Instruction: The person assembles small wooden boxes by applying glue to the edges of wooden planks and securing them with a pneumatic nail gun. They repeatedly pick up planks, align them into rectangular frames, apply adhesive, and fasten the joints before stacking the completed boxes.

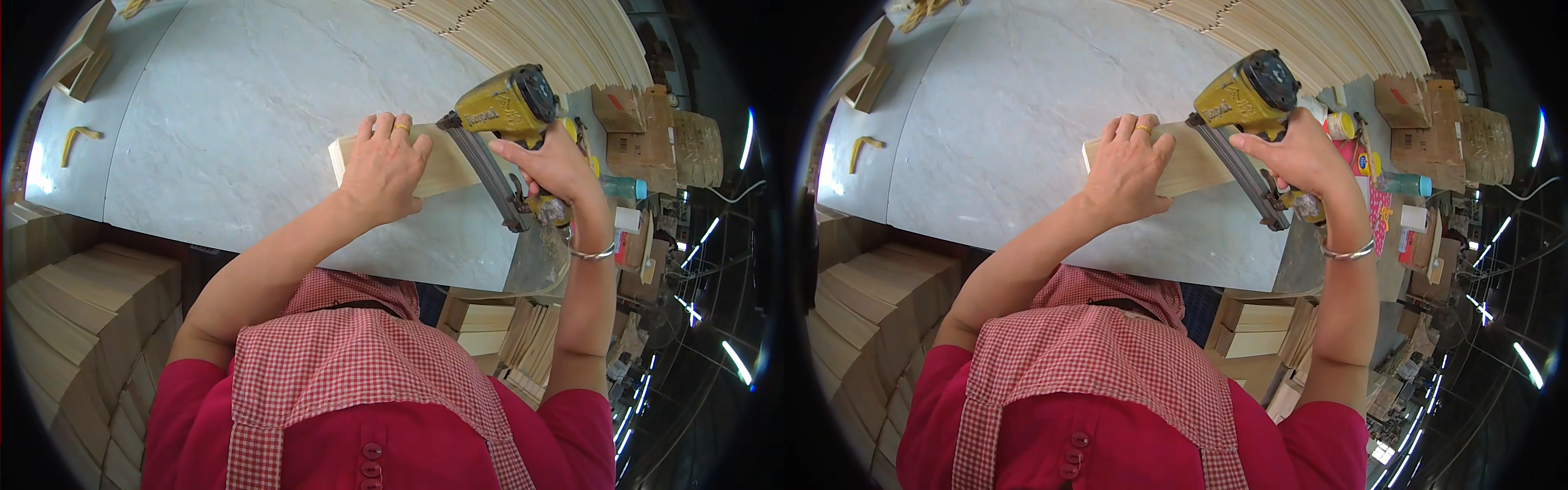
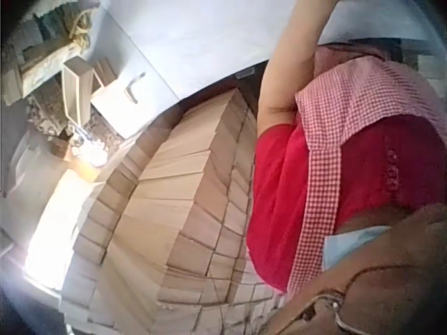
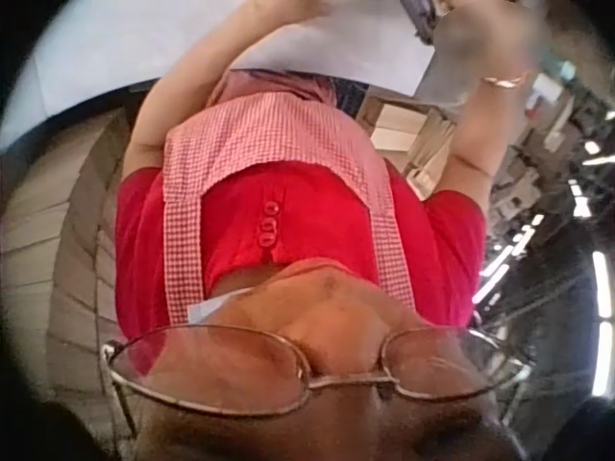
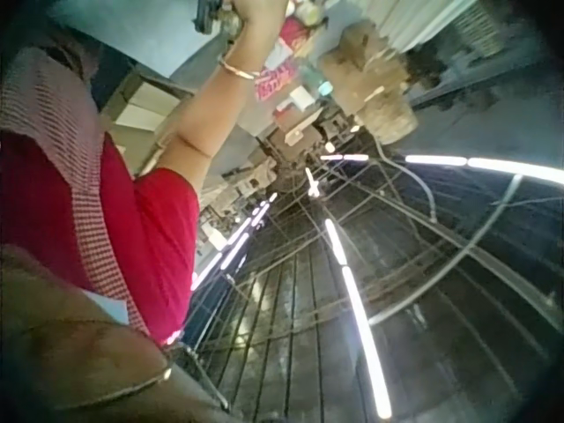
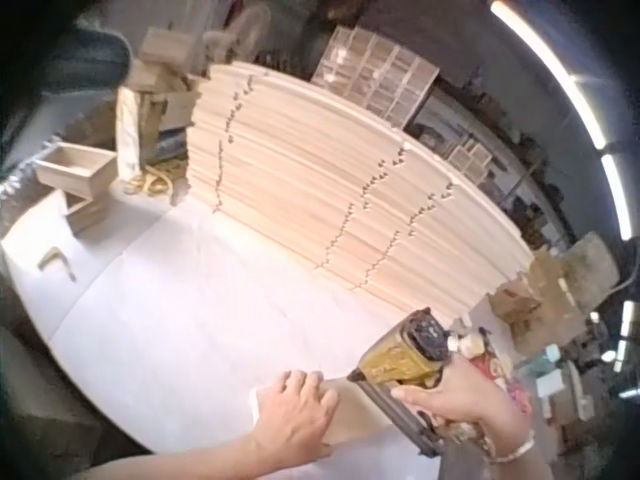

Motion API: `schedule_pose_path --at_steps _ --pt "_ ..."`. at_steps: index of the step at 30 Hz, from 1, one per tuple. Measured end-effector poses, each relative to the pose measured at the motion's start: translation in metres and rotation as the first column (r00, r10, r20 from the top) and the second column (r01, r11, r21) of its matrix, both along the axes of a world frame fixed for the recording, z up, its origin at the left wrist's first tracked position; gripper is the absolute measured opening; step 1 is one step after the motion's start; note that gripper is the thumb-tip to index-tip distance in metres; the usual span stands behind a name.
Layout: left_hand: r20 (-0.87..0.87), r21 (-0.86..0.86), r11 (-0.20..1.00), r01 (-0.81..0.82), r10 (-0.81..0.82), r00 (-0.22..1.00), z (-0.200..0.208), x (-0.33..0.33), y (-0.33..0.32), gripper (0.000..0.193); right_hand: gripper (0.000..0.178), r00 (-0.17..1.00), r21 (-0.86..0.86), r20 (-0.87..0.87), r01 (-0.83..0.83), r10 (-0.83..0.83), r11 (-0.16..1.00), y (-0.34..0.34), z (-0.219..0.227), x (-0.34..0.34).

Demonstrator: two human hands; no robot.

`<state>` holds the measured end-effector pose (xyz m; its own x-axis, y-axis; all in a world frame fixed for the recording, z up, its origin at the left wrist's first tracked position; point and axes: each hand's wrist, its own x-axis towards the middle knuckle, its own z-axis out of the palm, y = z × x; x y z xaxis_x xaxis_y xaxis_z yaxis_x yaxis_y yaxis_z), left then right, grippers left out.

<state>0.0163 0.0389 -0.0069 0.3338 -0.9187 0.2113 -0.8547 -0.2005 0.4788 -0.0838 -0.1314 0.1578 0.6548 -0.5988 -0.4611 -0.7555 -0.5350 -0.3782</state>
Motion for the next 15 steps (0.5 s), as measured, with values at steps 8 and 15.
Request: schedule_pose_path --at_steps 8,15 --pt "0.03 -0.081 0.996 0.029 -0.026 0.999 -0.005 0.005 0.008 0.069 0.037 0.946 -0.095 0.291 0.177 -0.143 0.98 -0.002 -0.014 -0.051" --pt "-0.61 -0.068 0.997 -0.028 -0.019 0.792 0.024 0.037 0.032 0.066 0.057 0.942 -0.397 0.28 0.288 -0.183 0.872 -0.049 -0.082 -0.219"
